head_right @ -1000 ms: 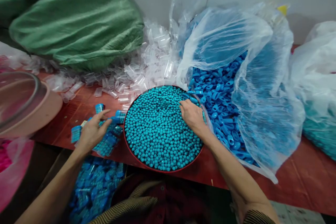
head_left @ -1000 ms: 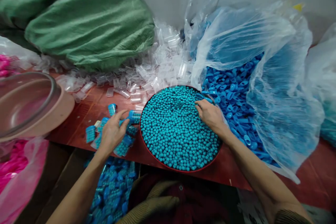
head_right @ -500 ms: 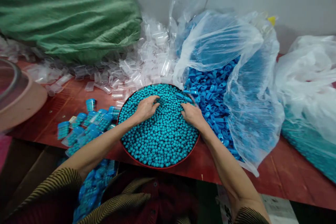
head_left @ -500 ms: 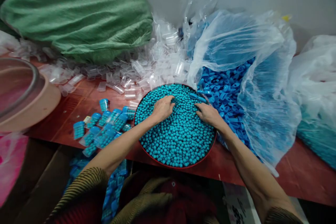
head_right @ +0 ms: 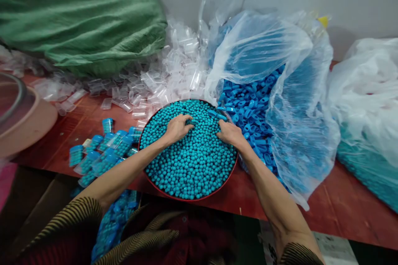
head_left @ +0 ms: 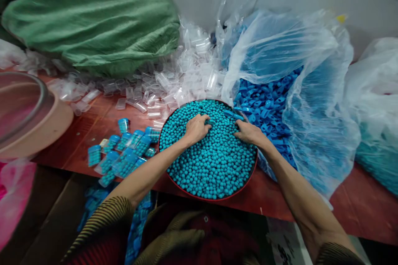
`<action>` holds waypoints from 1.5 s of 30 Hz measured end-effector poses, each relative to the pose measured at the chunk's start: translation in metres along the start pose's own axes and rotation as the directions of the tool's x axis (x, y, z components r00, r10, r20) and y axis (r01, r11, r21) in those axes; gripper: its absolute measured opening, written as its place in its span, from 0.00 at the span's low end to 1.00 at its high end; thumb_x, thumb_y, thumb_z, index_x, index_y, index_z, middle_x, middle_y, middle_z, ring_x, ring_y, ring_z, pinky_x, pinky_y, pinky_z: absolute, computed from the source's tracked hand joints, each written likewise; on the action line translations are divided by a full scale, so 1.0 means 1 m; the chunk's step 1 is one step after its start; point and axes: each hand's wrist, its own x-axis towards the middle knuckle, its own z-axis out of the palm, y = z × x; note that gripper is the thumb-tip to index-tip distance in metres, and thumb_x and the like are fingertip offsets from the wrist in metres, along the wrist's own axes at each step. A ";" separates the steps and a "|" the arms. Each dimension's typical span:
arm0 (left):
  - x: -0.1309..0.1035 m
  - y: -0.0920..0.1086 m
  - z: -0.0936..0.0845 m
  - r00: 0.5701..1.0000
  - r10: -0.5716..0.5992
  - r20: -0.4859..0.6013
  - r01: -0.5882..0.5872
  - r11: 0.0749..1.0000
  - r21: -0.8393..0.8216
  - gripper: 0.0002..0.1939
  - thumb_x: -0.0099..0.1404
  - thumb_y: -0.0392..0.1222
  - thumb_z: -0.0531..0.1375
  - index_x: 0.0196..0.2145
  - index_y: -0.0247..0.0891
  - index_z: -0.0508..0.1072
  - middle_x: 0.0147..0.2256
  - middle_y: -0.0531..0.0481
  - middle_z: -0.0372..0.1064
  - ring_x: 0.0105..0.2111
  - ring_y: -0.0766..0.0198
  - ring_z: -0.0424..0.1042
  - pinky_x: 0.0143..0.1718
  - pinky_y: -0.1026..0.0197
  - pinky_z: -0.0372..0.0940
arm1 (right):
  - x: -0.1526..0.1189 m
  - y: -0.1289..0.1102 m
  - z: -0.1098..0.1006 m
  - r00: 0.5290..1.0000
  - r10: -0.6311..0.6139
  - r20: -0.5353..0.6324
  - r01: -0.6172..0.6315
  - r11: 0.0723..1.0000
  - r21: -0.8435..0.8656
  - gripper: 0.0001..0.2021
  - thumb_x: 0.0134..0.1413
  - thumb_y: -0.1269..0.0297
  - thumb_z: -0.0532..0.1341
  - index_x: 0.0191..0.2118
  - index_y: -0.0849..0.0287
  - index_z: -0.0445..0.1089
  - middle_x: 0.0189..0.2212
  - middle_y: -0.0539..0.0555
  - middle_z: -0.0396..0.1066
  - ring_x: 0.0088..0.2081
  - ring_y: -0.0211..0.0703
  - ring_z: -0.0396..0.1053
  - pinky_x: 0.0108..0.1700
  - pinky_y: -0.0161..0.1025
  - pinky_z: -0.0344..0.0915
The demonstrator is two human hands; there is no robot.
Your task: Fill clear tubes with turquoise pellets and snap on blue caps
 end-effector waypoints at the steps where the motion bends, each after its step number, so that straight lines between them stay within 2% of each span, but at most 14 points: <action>1: 0.000 -0.002 0.000 1.000 0.015 0.003 -0.015 1.000 -0.023 0.15 0.61 0.45 0.58 0.46 0.44 0.73 0.38 0.48 0.69 0.42 0.56 0.69 0.44 0.57 0.63 | 0.001 0.003 0.000 1.000 -0.015 0.007 0.015 1.000 0.023 0.21 0.52 0.63 0.56 0.53 0.61 0.62 0.48 0.62 0.69 0.49 0.54 0.67 0.43 0.42 0.63; 7: -0.007 -0.011 -0.003 0.991 0.132 -0.028 -0.135 0.969 -0.208 0.13 0.61 0.42 0.57 0.44 0.40 0.72 0.36 0.50 0.69 0.39 0.61 0.68 0.44 0.59 0.62 | 0.005 -0.001 0.001 0.987 -0.143 -0.075 0.161 0.899 0.407 0.19 0.45 0.67 0.59 0.47 0.61 0.68 0.33 0.51 0.71 0.32 0.39 0.68 0.33 0.33 0.62; 11: -0.011 -0.012 -0.006 0.990 0.139 -0.033 -0.142 0.922 -0.361 0.12 0.62 0.42 0.56 0.43 0.39 0.70 0.32 0.52 0.69 0.34 0.63 0.67 0.40 0.61 0.62 | 0.007 -0.025 -0.001 0.987 -0.146 -0.062 0.143 0.654 0.743 0.18 0.44 0.64 0.60 0.43 0.61 0.68 0.20 0.44 0.63 0.19 0.33 0.59 0.21 0.32 0.57; 13: -0.013 -0.013 -0.009 0.989 0.145 -0.035 -0.147 0.900 -0.410 0.12 0.61 0.42 0.56 0.43 0.39 0.70 0.29 0.54 0.66 0.31 0.65 0.65 0.37 0.63 0.61 | 0.005 -0.031 -0.002 0.987 -0.159 -0.021 0.098 0.493 0.864 0.21 0.45 0.62 0.60 0.47 0.62 0.66 0.17 0.43 0.61 0.17 0.33 0.58 0.18 0.32 0.56; 15: -0.014 -0.015 -0.011 0.989 0.145 -0.037 -0.146 0.876 -0.460 0.12 0.61 0.43 0.56 0.42 0.38 0.70 0.26 0.55 0.63 0.28 0.66 0.63 0.34 0.64 0.60 | 0.000 -0.025 -0.005 0.993 -0.108 -0.055 0.097 0.438 0.893 0.22 0.47 0.61 0.59 0.50 0.62 0.65 0.20 0.46 0.65 0.17 0.34 0.60 0.18 0.32 0.57; 17: -0.015 -0.018 -0.012 0.990 0.136 -0.036 -0.136 0.847 -0.514 0.12 0.61 0.44 0.55 0.41 0.37 0.70 0.25 0.56 0.60 0.27 0.67 0.61 0.32 0.65 0.58 | -0.009 -0.009 -0.007 0.985 -0.012 -0.170 0.148 0.556 0.818 0.19 0.49 0.62 0.57 0.48 0.61 0.67 0.25 0.49 0.70 0.19 0.35 0.63 0.22 0.34 0.60; 19: -0.015 -0.021 -0.013 0.991 0.126 -0.037 -0.124 0.819 -0.560 0.13 0.60 0.43 0.55 0.41 0.37 0.69 0.25 0.57 0.58 0.26 0.68 0.59 0.31 0.65 0.57 | -0.021 0.009 -0.007 0.962 -0.003 -0.273 0.179 0.762 0.622 0.16 0.52 0.65 0.54 0.45 0.60 0.71 0.30 0.52 0.74 0.26 0.39 0.69 0.30 0.36 0.64; 21: -0.015 -0.024 -0.013 0.992 0.118 -0.033 -0.114 0.794 -0.597 0.13 0.60 0.43 0.55 0.41 0.36 0.69 0.25 0.57 0.57 0.26 0.68 0.58 0.30 0.65 0.57 | -0.032 0.022 -0.004 0.961 -0.051 -0.270 0.152 0.918 0.367 0.16 0.54 0.67 0.53 0.46 0.58 0.71 0.37 0.54 0.76 0.36 0.43 0.72 0.40 0.38 0.65; 23: -0.015 -0.025 -0.012 0.992 0.120 -0.031 -0.112 0.768 -0.630 0.13 0.60 0.44 0.54 0.42 0.36 0.68 0.25 0.57 0.57 0.26 0.69 0.58 0.30 0.66 0.57 | -0.039 0.026 0.003 0.979 -0.061 -0.196 0.091 0.985 0.146 0.18 0.54 0.67 0.54 0.51 0.56 0.69 0.44 0.56 0.74 0.44 0.48 0.71 0.44 0.40 0.64; 27: -0.018 -0.026 -0.012 0.992 0.122 -0.018 -0.103 0.738 -0.666 0.14 0.60 0.44 0.54 0.42 0.36 0.68 0.25 0.57 0.56 0.26 0.69 0.57 0.29 0.66 0.57 | -0.029 0.014 0.018 0.989 -0.077 -0.130 0.077 0.997 -0.002 0.22 0.54 0.67 0.54 0.56 0.56 0.63 0.48 0.57 0.72 0.49 0.48 0.68 0.46 0.40 0.63; 31: -0.025 -0.028 -0.013 0.993 0.115 -0.018 -0.098 0.745 -0.660 0.15 0.60 0.45 0.54 0.43 0.37 0.69 0.28 0.55 0.61 0.29 0.68 0.60 0.33 0.65 0.60 | -0.007 0.002 0.022 0.969 -0.114 -0.218 0.173 0.946 0.275 0.19 0.52 0.68 0.56 0.51 0.60 0.68 0.40 0.56 0.74 0.42 0.45 0.70 0.44 0.38 0.64; 36: -0.033 -0.024 -0.014 0.987 0.157 0.034 -0.088 0.706 -0.703 0.13 0.59 0.40 0.55 0.42 0.35 0.69 0.36 0.51 0.68 0.37 0.65 0.66 0.43 0.62 0.62 | 0.005 -0.014 0.024 0.896 -0.288 -0.338 0.437 0.711 0.551 0.12 0.53 0.64 0.57 0.42 0.58 0.72 0.37 0.52 0.74 0.40 0.43 0.70 0.45 0.41 0.65; 40: -0.037 -0.023 -0.015 0.985 0.147 0.090 -0.026 0.640 -0.768 0.11 0.59 0.39 0.56 0.40 0.36 0.69 0.35 0.52 0.69 0.36 0.66 0.67 0.41 0.63 0.63 | 0.001 -0.024 0.024 0.840 -0.380 -0.387 0.514 0.786 0.344 0.17 0.53 0.66 0.58 0.49 0.57 0.69 0.43 0.56 0.71 0.45 0.45 0.68 0.49 0.43 0.63; 45: -0.039 -0.025 -0.022 0.947 0.029 0.320 0.246 0.576 -0.780 0.12 0.59 0.45 0.56 0.39 0.37 0.66 0.26 0.55 0.63 0.24 0.70 0.64 0.21 0.70 0.56 | -0.012 -0.033 0.013 0.906 -0.323 -0.274 0.346 0.938 0.038 0.16 0.56 0.64 0.56 0.49 0.60 0.70 0.44 0.60 0.72 0.47 0.53 0.67 0.51 0.48 0.60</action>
